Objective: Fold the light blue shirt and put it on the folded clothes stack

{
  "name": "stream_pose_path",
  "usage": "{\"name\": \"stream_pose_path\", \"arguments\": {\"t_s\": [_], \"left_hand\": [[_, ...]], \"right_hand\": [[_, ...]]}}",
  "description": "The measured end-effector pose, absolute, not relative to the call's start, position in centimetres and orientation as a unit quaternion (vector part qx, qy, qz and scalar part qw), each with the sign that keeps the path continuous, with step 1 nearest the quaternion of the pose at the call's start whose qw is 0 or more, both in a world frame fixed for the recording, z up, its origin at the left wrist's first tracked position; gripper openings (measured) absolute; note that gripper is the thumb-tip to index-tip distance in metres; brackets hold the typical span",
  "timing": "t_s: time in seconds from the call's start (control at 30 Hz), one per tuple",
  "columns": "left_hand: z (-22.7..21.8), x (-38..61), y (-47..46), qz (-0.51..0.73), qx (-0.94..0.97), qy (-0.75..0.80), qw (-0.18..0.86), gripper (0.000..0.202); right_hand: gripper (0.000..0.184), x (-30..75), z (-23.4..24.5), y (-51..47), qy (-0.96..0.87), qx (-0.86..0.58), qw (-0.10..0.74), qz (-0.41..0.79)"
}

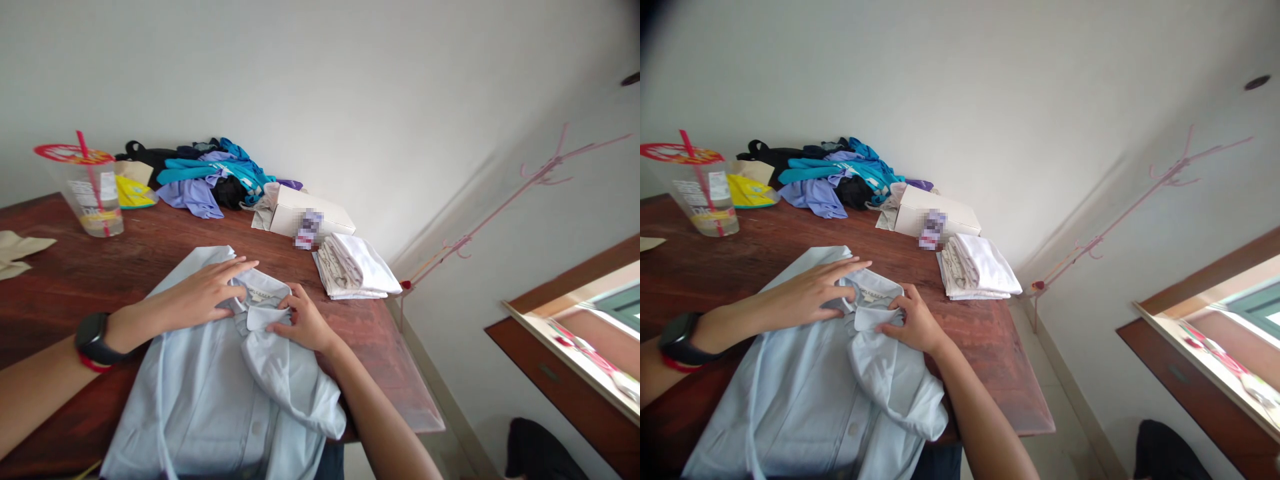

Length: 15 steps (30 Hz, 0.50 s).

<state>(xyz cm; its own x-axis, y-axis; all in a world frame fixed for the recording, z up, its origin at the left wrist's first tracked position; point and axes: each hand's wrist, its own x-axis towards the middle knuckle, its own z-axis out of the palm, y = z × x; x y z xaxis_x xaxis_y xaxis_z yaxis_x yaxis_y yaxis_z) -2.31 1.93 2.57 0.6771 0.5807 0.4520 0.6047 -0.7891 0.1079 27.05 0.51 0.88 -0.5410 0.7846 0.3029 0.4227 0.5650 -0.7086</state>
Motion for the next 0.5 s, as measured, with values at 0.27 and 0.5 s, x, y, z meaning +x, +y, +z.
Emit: {"name": "stream_pose_path", "arguments": {"t_s": [0.27,0.5], "left_hand": [[3.1,-2.2,1.8,-0.245,-0.918,-0.312,0.007,0.012],[3.9,-2.0,1.2,-0.226,-0.921,-0.318,0.012,0.015]], "right_hand": [[0.035,27.1,0.8,0.5,-0.829,-0.371,0.306,0.285],[0.041,27.1,0.9,0.3,-0.823,-0.380,0.310,0.287]]}}
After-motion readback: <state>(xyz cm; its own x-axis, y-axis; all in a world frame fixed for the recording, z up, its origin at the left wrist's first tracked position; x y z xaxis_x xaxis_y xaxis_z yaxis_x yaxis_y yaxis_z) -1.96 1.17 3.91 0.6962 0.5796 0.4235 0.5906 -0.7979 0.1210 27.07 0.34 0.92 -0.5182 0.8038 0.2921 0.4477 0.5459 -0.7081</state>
